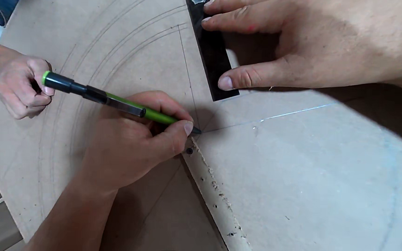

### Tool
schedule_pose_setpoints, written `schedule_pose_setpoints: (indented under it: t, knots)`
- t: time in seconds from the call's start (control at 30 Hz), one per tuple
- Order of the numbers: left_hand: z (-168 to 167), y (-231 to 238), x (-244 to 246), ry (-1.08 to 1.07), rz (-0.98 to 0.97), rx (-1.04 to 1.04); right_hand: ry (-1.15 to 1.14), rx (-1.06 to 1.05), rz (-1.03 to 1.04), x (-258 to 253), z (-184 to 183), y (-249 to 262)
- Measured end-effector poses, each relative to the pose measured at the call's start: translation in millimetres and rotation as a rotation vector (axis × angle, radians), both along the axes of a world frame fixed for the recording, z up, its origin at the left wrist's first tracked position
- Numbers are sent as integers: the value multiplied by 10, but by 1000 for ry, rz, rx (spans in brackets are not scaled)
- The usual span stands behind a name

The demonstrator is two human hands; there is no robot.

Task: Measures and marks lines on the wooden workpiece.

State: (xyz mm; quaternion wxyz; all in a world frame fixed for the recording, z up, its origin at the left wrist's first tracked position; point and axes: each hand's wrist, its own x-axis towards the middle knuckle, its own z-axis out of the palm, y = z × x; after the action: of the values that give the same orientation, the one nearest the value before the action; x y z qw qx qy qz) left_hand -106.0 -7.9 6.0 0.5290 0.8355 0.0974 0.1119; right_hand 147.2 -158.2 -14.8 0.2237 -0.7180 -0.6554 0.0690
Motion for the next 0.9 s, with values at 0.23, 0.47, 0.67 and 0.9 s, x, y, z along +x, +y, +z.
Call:
schedule_pose_setpoints:
  t: [0.23, 0.47, 0.67, 0.9]
  knots:
    - [-2, -10, 9, -14, 38, 5, 18, -8, 7, -8, 7, 5]
    - [13, -34, 13, 3, 40, 31, 7, -6, -14, -9, 3, -2]
    - [-44, 71, 31, -110, 26, -197, 99, 15, 63, 37, 7, -8]
    - [-127, 225, 193, -289, 367, 122, -94, 97, -64, 108, 23, -40]
